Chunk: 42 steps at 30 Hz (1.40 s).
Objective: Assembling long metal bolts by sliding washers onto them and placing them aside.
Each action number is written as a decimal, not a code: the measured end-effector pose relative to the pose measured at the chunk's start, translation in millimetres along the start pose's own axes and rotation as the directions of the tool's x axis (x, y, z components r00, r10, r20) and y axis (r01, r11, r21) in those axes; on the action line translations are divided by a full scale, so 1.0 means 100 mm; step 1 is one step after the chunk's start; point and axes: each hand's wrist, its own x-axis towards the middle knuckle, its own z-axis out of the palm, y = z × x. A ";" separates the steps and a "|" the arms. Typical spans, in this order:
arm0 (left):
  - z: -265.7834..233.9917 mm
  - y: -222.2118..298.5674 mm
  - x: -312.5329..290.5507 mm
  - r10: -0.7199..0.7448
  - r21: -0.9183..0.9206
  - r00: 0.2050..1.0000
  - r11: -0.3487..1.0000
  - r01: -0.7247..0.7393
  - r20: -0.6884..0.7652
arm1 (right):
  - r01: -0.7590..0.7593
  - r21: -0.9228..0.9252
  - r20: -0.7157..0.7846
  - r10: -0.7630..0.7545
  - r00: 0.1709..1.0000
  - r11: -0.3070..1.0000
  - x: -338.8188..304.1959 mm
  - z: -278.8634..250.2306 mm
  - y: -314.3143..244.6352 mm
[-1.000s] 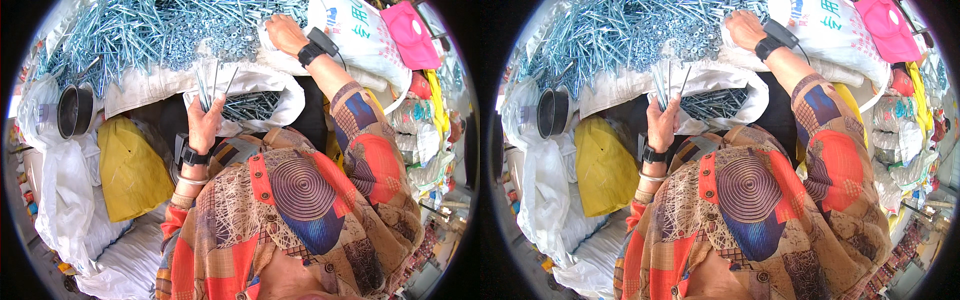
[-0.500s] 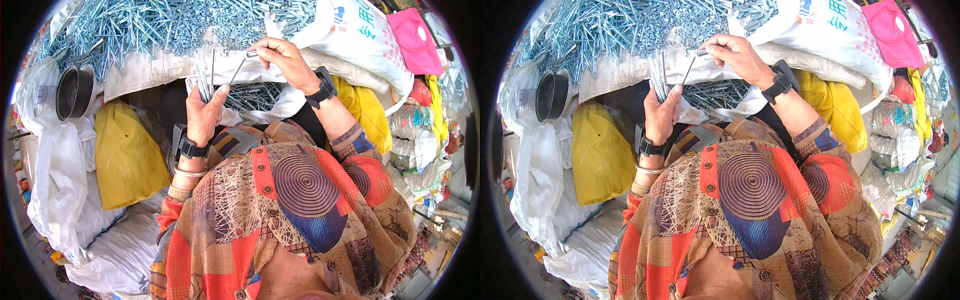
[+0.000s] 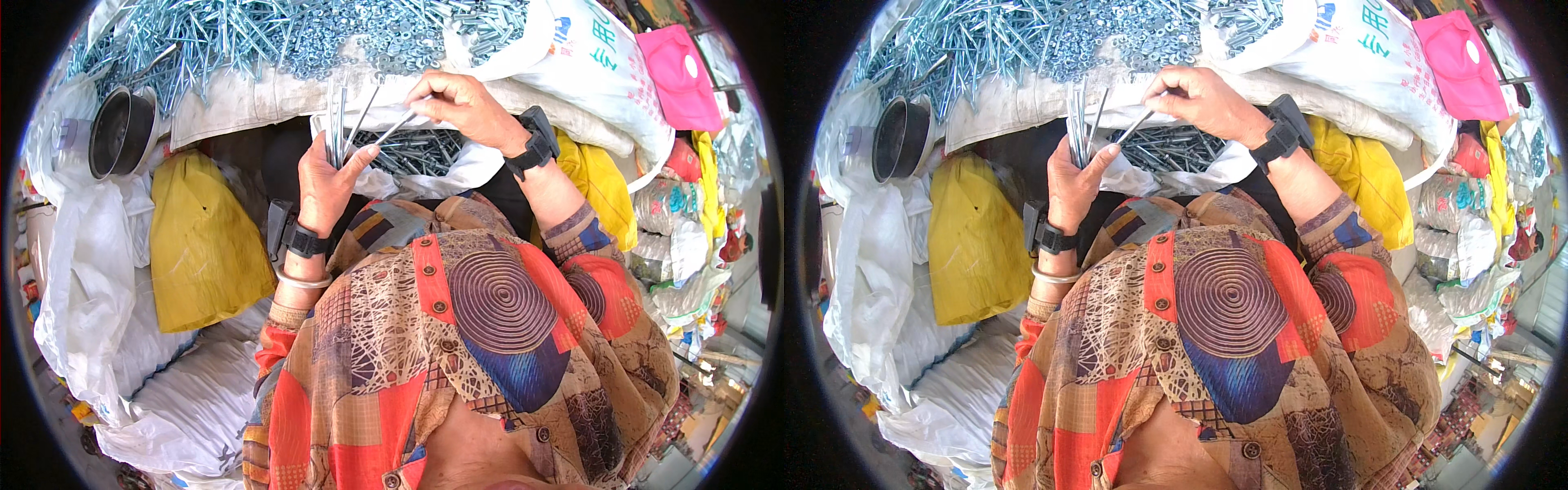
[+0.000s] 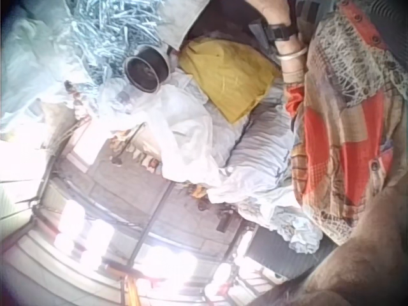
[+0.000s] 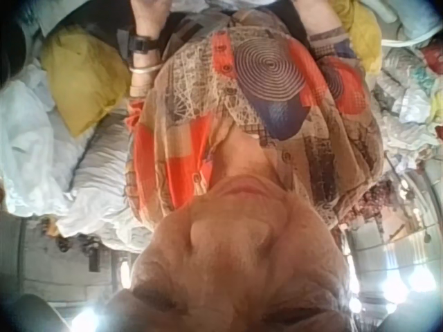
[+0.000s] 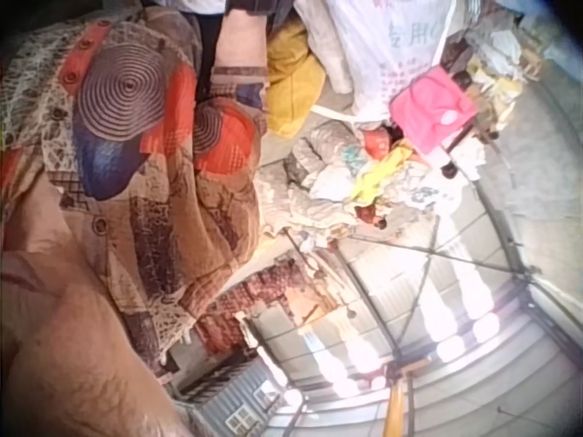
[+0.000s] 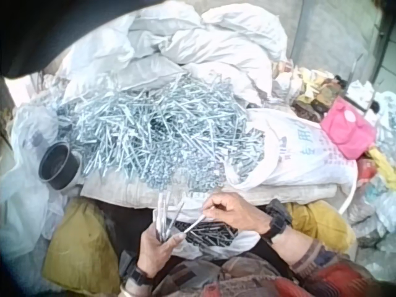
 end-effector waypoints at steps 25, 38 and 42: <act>-0.35 -0.44 0.30 -0.173 -0.400 0.973 0.911 0.098 -0.155 | 0.078 -0.510 -0.186 -0.198 0.962 0.857 0.82 -0.09 0.55; -0.21 -0.47 0.33 -0.107 -0.482 0.980 0.876 0.013 -0.169 | 0.221 -0.578 -0.114 -0.346 0.931 0.785 1.19 -0.01 0.49; -0.19 -0.46 0.32 -0.082 -0.455 0.982 0.890 -0.004 -0.171 | 0.159 -0.734 -0.069 -0.306 0.949 0.660 1.23 -0.01 0.53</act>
